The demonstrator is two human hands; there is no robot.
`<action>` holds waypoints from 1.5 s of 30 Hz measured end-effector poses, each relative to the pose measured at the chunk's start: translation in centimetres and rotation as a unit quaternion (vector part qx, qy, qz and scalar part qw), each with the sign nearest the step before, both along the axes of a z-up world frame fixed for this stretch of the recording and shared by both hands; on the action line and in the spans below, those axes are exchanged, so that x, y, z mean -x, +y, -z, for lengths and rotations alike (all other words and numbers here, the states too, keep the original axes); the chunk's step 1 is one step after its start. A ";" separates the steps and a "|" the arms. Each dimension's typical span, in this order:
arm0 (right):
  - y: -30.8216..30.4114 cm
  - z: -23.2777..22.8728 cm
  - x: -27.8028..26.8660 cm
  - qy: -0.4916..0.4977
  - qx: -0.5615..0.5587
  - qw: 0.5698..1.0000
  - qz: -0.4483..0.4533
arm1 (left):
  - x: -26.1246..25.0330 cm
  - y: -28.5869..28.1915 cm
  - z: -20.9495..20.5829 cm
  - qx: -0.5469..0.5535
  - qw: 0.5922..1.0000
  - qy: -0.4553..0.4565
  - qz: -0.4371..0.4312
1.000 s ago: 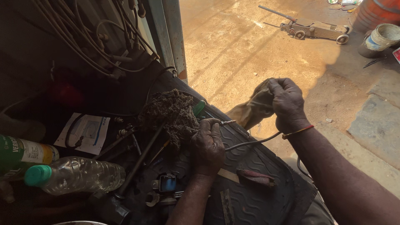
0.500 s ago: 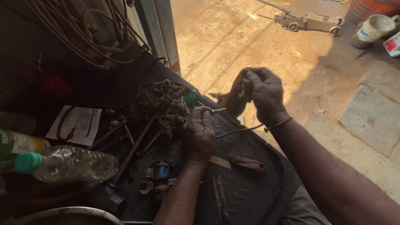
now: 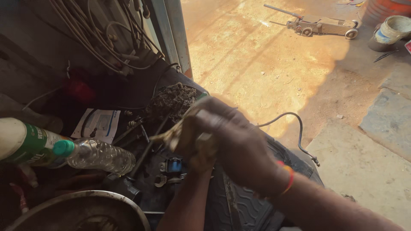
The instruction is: The person cleans a black flexible hose and a metal connector by hand using a small tool to scrape off debris and a cloth to wipe the surfaces.
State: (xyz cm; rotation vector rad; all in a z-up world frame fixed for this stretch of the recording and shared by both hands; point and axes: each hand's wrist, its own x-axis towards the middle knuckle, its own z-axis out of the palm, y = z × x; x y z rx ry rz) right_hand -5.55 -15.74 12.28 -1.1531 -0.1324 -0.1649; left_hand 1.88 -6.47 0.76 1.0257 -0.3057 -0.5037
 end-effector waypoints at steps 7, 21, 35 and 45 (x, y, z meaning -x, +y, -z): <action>0.3 6.2 4.7 -0.042 0.506 0.858 0.073 | -2.4 -5.0 6.0 -0.338 0.883 -0.257 -0.202; -1.5 18.9 10.4 0.291 0.687 0.654 -0.127 | -2.4 -5.1 6.4 -0.377 0.862 -0.282 -0.188; -8.5 21.9 15.9 0.225 0.369 0.897 0.093 | -1.7 -5.5 5.5 -0.459 0.806 -0.332 -0.172; -10.7 13.9 4.0 0.180 0.424 0.841 0.283 | -1.9 -5.8 5.3 -0.480 0.800 -0.325 -0.156</action>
